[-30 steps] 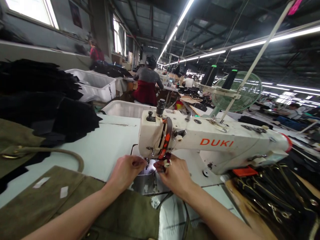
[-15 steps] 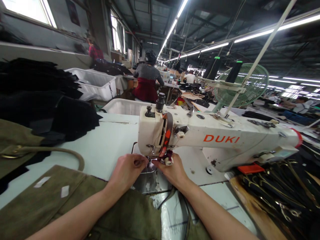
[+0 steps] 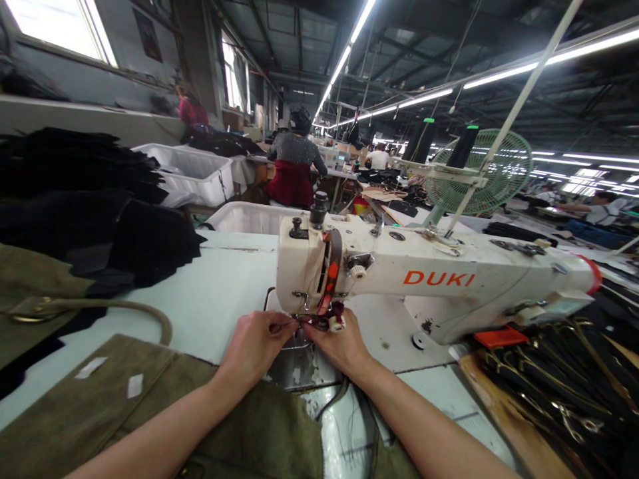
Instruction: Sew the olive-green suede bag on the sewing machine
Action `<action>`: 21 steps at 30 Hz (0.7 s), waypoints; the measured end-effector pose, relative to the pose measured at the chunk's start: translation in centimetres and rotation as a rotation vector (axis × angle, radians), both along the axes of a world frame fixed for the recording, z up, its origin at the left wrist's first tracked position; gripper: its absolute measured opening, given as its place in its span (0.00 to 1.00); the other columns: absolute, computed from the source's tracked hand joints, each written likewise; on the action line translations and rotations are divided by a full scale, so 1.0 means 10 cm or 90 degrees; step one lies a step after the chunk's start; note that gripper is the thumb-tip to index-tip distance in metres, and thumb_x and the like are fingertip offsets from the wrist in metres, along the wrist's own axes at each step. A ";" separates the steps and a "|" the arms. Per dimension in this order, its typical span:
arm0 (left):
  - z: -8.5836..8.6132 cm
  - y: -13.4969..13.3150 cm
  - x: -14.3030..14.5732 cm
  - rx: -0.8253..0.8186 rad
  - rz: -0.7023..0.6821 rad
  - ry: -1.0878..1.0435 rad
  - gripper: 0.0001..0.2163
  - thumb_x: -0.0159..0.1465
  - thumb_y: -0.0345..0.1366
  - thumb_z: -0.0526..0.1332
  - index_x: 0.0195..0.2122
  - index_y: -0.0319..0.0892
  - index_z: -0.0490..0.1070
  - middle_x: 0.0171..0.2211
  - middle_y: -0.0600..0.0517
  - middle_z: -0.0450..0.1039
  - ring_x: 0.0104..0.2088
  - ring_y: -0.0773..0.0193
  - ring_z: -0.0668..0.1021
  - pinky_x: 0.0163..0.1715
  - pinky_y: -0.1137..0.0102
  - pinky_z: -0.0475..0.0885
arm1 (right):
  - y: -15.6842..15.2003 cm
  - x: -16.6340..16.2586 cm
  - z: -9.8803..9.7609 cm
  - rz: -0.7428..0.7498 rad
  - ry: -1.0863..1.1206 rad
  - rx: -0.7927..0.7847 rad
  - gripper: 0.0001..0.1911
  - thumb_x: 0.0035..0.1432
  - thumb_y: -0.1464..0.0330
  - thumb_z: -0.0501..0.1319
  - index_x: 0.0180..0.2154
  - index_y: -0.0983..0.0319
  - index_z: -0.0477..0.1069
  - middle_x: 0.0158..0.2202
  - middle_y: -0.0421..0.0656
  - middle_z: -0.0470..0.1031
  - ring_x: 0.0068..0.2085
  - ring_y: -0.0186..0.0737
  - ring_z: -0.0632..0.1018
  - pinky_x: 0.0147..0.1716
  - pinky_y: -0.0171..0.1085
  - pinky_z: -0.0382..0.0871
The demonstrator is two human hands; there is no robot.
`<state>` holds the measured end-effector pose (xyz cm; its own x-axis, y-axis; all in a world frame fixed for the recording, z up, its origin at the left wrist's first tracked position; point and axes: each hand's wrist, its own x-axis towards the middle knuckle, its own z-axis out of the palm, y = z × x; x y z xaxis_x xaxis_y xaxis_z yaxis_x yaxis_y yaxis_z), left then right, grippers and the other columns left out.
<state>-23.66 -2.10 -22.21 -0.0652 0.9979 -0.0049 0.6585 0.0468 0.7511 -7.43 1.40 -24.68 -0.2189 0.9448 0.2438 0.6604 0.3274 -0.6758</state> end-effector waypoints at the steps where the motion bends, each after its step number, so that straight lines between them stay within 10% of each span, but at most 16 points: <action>1: 0.00 0.00 0.00 0.001 -0.002 -0.003 0.14 0.57 0.42 0.58 0.33 0.41 0.80 0.30 0.50 0.81 0.32 0.55 0.80 0.32 0.71 0.70 | 0.00 0.00 0.00 -0.003 0.003 -0.001 0.07 0.49 0.66 0.66 0.32 0.60 0.75 0.32 0.44 0.79 0.36 0.43 0.78 0.35 0.36 0.70; 21: 0.09 -0.07 -0.11 0.063 -0.033 0.099 0.13 0.53 0.51 0.64 0.25 0.46 0.77 0.27 0.56 0.80 0.27 0.61 0.78 0.33 0.72 0.67 | 0.18 0.29 0.15 -0.004 0.144 -0.041 0.03 0.47 0.70 0.54 0.24 0.61 0.65 0.23 0.41 0.71 0.25 0.35 0.70 0.26 0.33 0.63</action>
<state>-24.75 -2.79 -21.28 -0.0058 0.9950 0.0997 0.7670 -0.0595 0.6389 -4.53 3.18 -23.14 -0.1591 0.9612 0.2252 0.4915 0.2749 -0.8263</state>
